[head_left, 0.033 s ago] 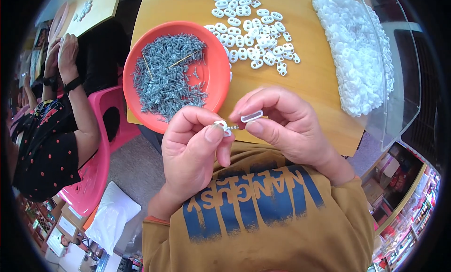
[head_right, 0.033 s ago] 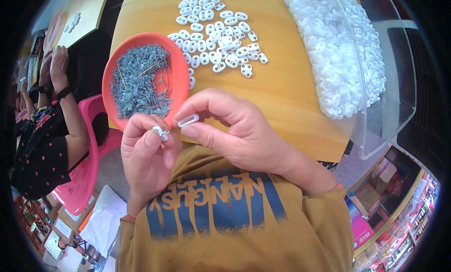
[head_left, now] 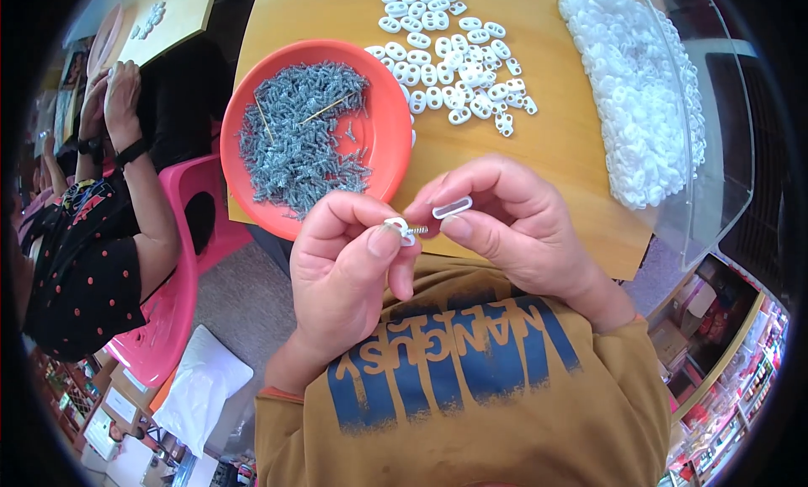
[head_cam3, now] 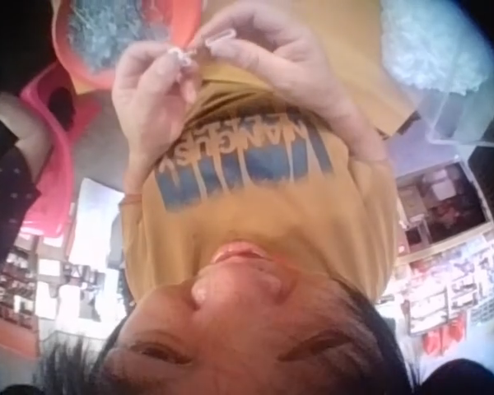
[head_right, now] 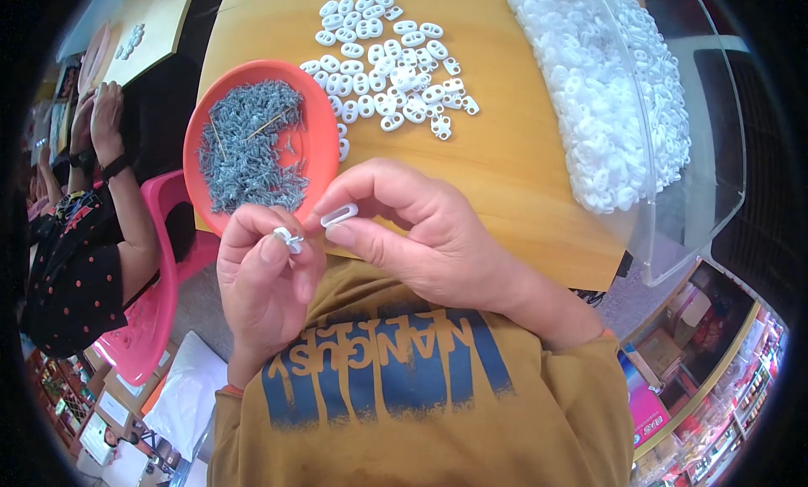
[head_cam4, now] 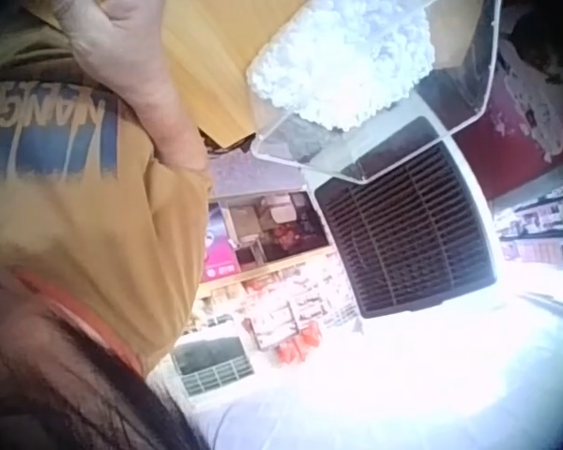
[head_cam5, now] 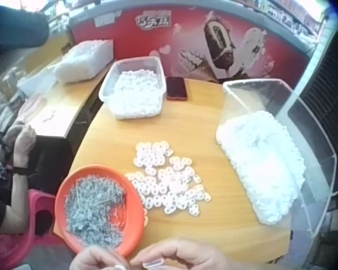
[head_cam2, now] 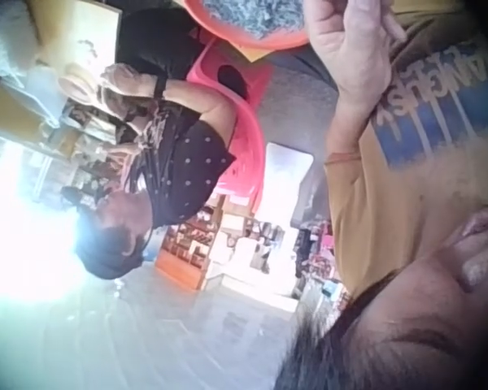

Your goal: Assembling small plastic components by manually inserting metal pins into pre-drilled holes.

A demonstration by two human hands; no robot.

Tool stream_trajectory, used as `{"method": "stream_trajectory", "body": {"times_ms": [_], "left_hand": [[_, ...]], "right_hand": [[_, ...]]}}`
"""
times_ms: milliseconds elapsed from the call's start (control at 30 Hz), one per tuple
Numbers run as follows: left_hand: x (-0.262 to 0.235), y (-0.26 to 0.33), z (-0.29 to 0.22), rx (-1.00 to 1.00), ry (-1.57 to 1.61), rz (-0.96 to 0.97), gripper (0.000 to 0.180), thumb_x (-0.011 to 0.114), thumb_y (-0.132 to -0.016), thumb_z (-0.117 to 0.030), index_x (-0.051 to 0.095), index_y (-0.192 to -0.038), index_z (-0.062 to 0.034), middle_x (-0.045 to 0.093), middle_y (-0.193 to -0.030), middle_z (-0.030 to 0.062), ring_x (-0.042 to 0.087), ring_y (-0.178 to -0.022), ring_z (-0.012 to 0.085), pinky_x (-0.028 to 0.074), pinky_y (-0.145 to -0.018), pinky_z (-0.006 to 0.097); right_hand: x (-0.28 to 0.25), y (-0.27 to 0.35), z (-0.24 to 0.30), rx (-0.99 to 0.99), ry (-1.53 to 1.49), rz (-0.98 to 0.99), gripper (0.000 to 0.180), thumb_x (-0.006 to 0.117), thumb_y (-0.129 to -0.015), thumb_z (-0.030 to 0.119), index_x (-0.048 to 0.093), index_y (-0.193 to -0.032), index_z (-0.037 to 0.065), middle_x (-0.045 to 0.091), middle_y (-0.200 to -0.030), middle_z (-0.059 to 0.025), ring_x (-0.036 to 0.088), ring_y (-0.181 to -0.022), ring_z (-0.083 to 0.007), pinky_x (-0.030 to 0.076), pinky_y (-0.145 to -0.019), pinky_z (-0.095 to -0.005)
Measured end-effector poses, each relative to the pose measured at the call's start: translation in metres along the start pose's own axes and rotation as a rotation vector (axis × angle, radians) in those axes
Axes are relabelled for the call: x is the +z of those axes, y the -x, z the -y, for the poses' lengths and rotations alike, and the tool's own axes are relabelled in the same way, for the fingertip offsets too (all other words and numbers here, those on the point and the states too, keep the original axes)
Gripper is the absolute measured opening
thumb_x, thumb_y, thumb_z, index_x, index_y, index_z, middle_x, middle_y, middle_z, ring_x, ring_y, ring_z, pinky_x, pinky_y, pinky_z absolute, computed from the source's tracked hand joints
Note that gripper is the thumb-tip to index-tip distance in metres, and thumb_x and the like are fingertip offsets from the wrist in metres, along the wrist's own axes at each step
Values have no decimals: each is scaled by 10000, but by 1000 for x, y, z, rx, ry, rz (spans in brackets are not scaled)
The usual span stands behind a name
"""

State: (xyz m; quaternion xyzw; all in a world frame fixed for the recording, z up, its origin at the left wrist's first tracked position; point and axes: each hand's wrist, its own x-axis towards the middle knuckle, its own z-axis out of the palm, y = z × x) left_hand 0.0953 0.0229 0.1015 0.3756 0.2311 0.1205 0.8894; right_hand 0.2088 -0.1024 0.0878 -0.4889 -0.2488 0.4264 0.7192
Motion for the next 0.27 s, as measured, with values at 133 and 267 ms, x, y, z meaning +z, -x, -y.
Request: {"method": "stream_trajectory", "body": {"times_ms": [133, 267], "left_hand": [[6, -3, -1, -27, -5, 6, 107, 536, -833, -78, 490, -894, -3, 577, -744, 100, 510, -519, 102, 419, -477, 197], [13, -7, -8, -49, -3, 22, 130, 545, -835, -101, 488, -899, -3, 583, -757, 102, 517, -528, 107, 422, -482, 198]], "right_hand": [[-7, 2, 10, 106, -187, 9, 171, 527, -844, 32, 543, -1013, 8, 553, -910, -30, 548, -820, -91, 451, -718, -219], [-9, -1, 23, 130, -143, -33, 284, 554, -822, 32, 492, -1099, 30, 582, -980, -118, 582, -841, -155, 477, -757, -267]]}}
